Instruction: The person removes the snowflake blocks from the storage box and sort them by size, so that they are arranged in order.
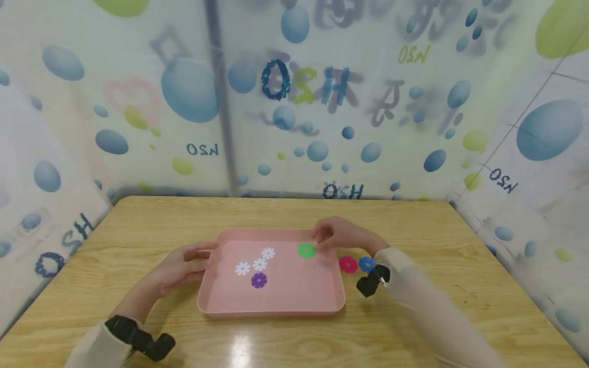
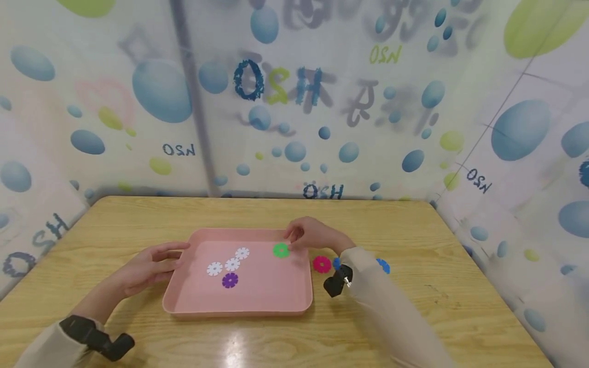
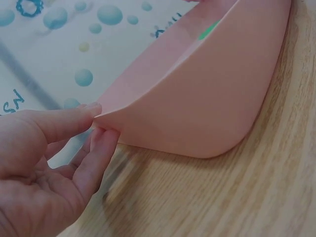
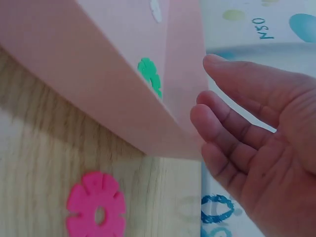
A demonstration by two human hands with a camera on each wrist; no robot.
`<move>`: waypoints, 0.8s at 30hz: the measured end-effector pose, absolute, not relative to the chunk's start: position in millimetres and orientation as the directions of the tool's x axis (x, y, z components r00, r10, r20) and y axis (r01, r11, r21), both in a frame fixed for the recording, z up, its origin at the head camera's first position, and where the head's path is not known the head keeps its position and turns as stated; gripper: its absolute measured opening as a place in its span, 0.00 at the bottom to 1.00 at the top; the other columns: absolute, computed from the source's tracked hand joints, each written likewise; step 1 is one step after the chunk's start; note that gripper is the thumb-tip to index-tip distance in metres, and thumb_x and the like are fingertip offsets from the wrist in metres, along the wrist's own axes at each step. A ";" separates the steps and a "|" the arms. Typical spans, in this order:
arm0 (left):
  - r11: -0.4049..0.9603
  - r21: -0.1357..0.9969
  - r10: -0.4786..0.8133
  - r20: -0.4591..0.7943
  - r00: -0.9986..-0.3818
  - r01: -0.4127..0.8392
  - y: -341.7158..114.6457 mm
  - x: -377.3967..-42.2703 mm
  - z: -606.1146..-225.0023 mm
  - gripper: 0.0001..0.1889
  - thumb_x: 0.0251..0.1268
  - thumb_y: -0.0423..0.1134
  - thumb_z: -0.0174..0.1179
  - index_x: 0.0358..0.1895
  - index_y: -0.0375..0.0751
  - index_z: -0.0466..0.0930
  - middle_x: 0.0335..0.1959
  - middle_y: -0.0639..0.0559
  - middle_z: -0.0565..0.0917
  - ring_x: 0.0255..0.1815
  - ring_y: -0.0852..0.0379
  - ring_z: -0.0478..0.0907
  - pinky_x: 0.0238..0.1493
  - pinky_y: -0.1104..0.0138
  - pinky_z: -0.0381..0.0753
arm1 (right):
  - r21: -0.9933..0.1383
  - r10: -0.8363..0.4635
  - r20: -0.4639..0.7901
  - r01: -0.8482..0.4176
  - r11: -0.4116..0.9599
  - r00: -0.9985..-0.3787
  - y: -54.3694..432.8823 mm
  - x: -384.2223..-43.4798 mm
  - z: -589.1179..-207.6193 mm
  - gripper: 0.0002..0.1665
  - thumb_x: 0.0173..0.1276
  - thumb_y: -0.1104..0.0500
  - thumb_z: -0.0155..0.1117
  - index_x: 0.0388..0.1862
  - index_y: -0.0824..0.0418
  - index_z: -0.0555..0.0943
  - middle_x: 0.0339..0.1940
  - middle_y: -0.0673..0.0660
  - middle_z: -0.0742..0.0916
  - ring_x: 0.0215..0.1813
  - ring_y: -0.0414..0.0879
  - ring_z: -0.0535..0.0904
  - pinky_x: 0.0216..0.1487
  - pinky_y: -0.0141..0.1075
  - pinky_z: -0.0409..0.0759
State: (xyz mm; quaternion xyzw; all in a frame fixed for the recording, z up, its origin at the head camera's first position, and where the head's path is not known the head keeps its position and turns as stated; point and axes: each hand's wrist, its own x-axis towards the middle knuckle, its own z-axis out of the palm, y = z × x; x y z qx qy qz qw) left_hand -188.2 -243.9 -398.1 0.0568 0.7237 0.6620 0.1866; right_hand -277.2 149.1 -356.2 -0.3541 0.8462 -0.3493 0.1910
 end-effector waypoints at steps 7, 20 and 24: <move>0.118 0.979 0.328 -0.196 -0.924 -0.166 -243.9 -188.4 -398.9 0.31 0.63 0.33 0.57 0.67 0.28 0.55 0.62 0.28 0.59 0.52 0.51 0.73 0.50 0.61 0.77 | -0.704 -0.741 -0.118 -0.470 0.532 -0.661 132.3 -288.6 -360.0 0.13 0.58 0.65 0.66 0.42 0.66 0.79 0.31 0.51 0.82 0.35 0.43 0.76 0.39 0.33 0.78; 0.114 0.979 0.329 -0.198 -0.923 -0.169 -242.8 -188.5 -397.4 0.31 0.63 0.32 0.56 0.67 0.28 0.55 0.62 0.29 0.59 0.51 0.51 0.73 0.50 0.61 0.77 | -0.652 -0.712 -0.267 -0.421 0.630 -0.650 121.3 -285.2 -353.9 0.18 0.58 0.64 0.66 0.49 0.65 0.78 0.45 0.57 0.82 0.47 0.48 0.76 0.51 0.38 0.76; 0.108 0.979 0.328 -0.200 -0.923 -0.173 -243.1 -188.0 -397.2 0.31 0.63 0.32 0.56 0.67 0.28 0.55 0.62 0.29 0.59 0.51 0.52 0.73 0.50 0.61 0.77 | -0.647 -0.718 -0.275 -0.429 0.630 -0.639 120.6 -284.3 -355.1 0.20 0.59 0.64 0.66 0.51 0.66 0.78 0.47 0.57 0.82 0.50 0.50 0.76 0.52 0.39 0.75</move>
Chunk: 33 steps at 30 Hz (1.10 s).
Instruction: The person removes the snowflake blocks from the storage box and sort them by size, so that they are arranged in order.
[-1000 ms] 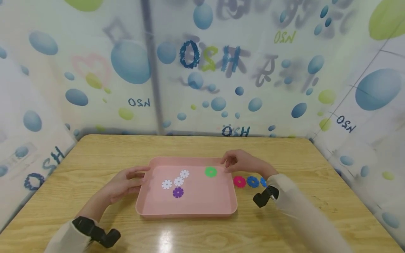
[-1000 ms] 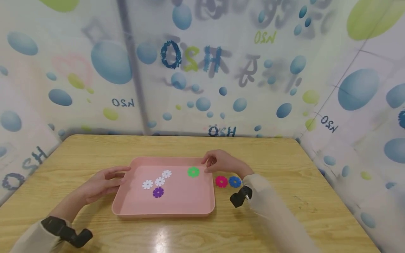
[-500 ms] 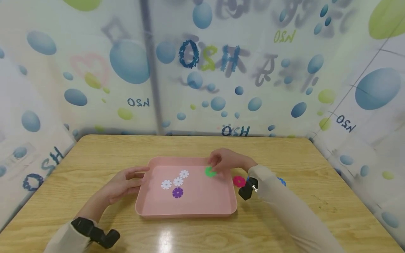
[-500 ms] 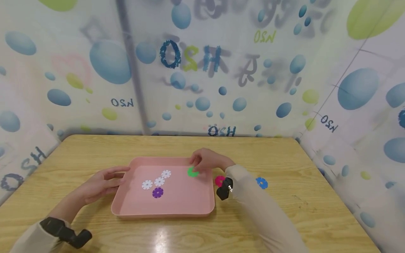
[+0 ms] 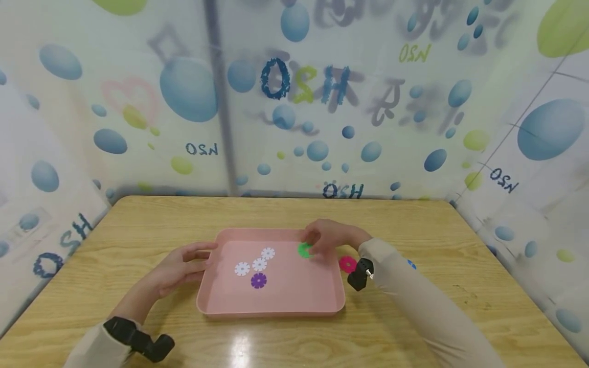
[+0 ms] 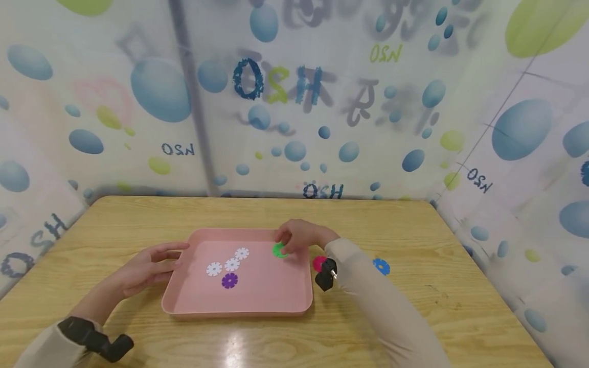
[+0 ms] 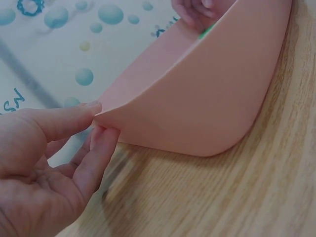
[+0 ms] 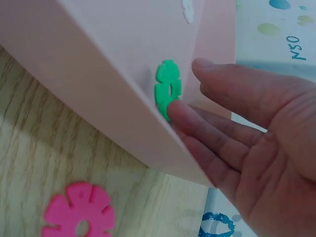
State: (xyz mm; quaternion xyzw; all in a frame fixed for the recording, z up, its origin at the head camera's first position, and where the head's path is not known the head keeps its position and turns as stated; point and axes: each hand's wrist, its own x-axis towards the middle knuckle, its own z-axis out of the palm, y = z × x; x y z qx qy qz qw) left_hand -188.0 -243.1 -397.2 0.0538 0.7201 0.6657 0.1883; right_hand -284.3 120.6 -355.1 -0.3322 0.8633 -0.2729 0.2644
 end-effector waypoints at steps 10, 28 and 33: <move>0.103 0.980 0.334 -0.196 -0.922 -0.171 -244.8 -186.7 -398.6 0.31 0.64 0.33 0.56 0.67 0.27 0.55 0.61 0.28 0.59 0.51 0.51 0.74 0.51 0.61 0.77 | -0.525 -0.693 -0.308 -0.491 0.695 -0.652 113.7 -281.4 -355.4 0.19 0.55 0.68 0.66 0.48 0.63 0.81 0.41 0.54 0.83 0.42 0.45 0.77 0.47 0.36 0.77; 0.120 0.978 0.328 -0.200 -0.923 -0.170 -245.5 -188.7 -401.6 0.32 0.63 0.35 0.57 0.67 0.28 0.55 0.62 0.29 0.59 0.51 0.51 0.74 0.50 0.61 0.77 | -0.368 -0.636 -0.358 -0.523 0.769 -0.683 105.3 -277.3 -355.7 0.23 0.54 0.64 0.69 0.51 0.56 0.80 0.34 0.50 0.79 0.38 0.44 0.73 0.41 0.34 0.75; 0.128 0.979 0.332 -0.195 -0.923 -0.160 -246.1 -189.2 -401.4 0.32 0.63 0.34 0.57 0.67 0.28 0.55 0.62 0.29 0.60 0.52 0.50 0.73 0.50 0.61 0.77 | -0.338 -0.636 -0.358 -0.540 0.771 -0.683 106.1 -275.4 -356.9 0.22 0.53 0.62 0.71 0.50 0.56 0.80 0.39 0.50 0.79 0.42 0.43 0.73 0.47 0.35 0.75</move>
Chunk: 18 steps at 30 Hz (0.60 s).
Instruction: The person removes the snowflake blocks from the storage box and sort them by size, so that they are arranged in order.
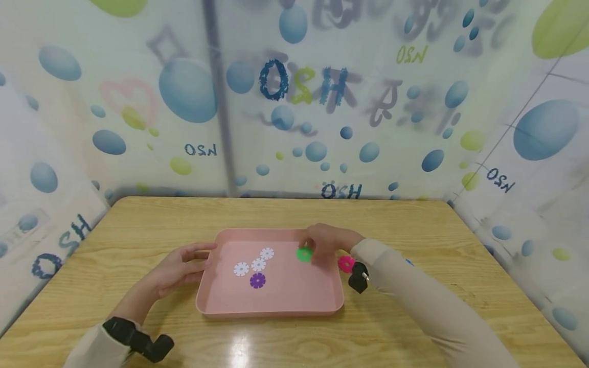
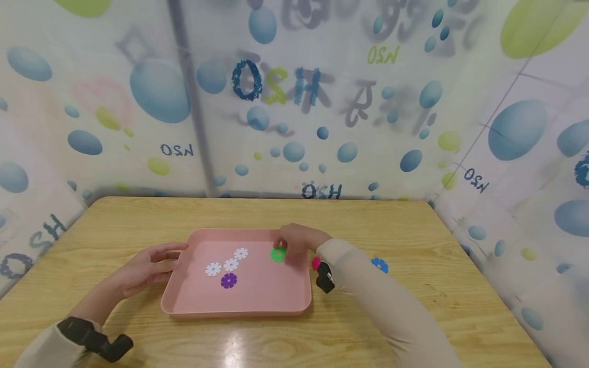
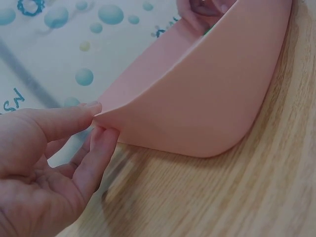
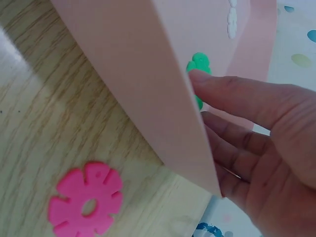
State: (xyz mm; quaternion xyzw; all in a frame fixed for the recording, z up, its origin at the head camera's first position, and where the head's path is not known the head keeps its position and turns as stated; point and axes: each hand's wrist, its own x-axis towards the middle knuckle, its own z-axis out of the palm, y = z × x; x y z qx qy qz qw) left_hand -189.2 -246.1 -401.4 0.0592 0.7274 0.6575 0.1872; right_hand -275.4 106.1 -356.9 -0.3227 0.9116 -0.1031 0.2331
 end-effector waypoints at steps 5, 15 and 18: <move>0.138 0.979 0.336 -0.187 -0.923 -0.149 -246.5 -188.7 -401.3 0.32 0.63 0.33 0.57 0.67 0.28 0.54 0.62 0.29 0.60 0.53 0.49 0.73 0.50 0.61 0.77 | -0.345 -0.650 -0.348 -0.552 0.759 -0.676 104.4 -273.6 -358.1 0.23 0.53 0.64 0.70 0.50 0.55 0.80 0.39 0.50 0.80 0.41 0.42 0.73 0.46 0.34 0.75; 0.126 0.978 0.337 -0.202 -0.919 -0.169 -245.8 -189.2 -400.8 0.32 0.64 0.35 0.57 0.67 0.28 0.54 0.62 0.29 0.60 0.52 0.49 0.74 0.50 0.60 0.77 | -0.368 -0.662 -0.353 -0.553 0.748 -0.661 94.7 -275.5 -364.9 0.14 0.54 0.59 0.71 0.38 0.51 0.78 0.31 0.53 0.80 0.35 0.44 0.72 0.36 0.33 0.73; 0.126 0.978 0.334 -0.199 -0.921 -0.166 -245.8 -188.9 -400.0 0.32 0.63 0.34 0.57 0.67 0.28 0.54 0.62 0.29 0.60 0.52 0.49 0.74 0.50 0.60 0.77 | -0.363 -0.669 -0.350 -0.563 0.742 -0.656 93.8 -275.5 -364.1 0.14 0.53 0.59 0.71 0.38 0.51 0.77 0.31 0.53 0.79 0.35 0.44 0.72 0.36 0.34 0.73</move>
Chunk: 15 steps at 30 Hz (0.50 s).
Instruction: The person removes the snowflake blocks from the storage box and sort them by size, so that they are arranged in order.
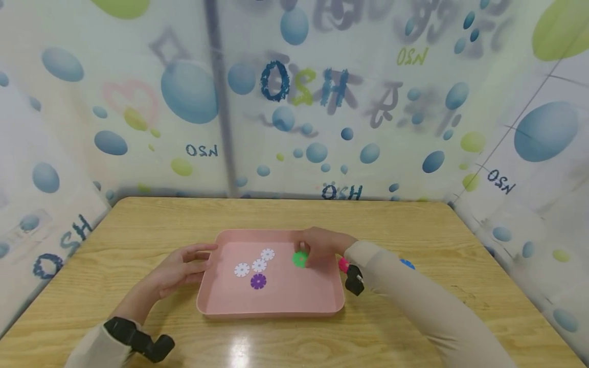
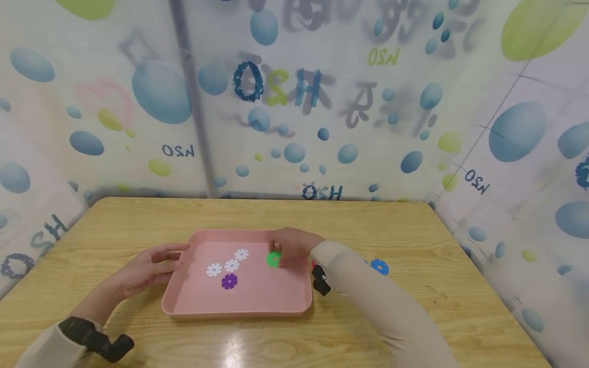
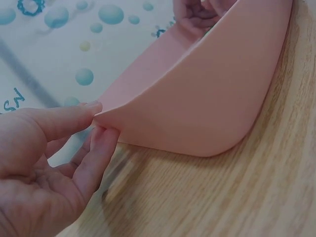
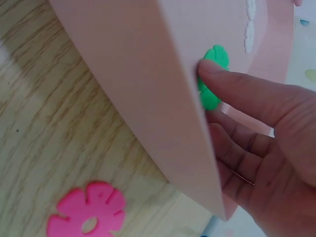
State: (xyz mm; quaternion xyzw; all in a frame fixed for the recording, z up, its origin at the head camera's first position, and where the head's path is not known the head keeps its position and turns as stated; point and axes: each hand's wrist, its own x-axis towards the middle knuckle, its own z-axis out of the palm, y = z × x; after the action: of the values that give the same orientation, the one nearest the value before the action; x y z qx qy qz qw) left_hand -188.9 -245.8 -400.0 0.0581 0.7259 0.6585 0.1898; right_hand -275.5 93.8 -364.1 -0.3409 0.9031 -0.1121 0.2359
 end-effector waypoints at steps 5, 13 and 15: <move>0.119 0.981 0.344 -0.187 -0.920 -0.155 -245.1 -189.0 -398.4 0.32 0.63 0.33 0.57 0.67 0.27 0.54 0.61 0.29 0.60 0.51 0.50 0.74 0.50 0.61 0.77 | -0.384 -0.649 -0.363 -0.528 0.758 -0.668 94.1 -274.9 -362.1 0.15 0.52 0.57 0.73 0.36 0.51 0.76 0.31 0.51 0.78 0.36 0.44 0.72 0.37 0.33 0.74; 0.110 0.980 0.348 -0.192 -0.917 -0.164 -243.8 -189.0 -398.0 0.31 0.64 0.34 0.56 0.67 0.27 0.54 0.61 0.27 0.59 0.52 0.50 0.74 0.51 0.61 0.77 | -0.459 -0.672 -0.306 -0.514 0.725 -0.674 95.0 -274.4 -355.8 0.10 0.54 0.62 0.71 0.28 0.55 0.77 0.26 0.50 0.77 0.33 0.43 0.71 0.33 0.31 0.73; 0.107 0.980 0.346 -0.193 -0.918 -0.165 -244.7 -189.1 -399.3 0.31 0.65 0.34 0.55 0.67 0.28 0.54 0.62 0.27 0.58 0.52 0.49 0.74 0.51 0.60 0.76 | -0.476 -0.700 -0.274 -0.540 0.695 -0.660 96.8 -273.8 -352.7 0.10 0.53 0.62 0.71 0.27 0.55 0.76 0.25 0.50 0.77 0.32 0.43 0.71 0.32 0.31 0.72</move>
State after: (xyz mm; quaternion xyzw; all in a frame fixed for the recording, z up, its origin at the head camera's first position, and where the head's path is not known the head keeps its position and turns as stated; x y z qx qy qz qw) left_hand -189.1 -244.7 -399.3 0.0629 0.7187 0.6652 0.1923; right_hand -273.8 96.8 -352.7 -0.3471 0.8930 -0.1795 0.2231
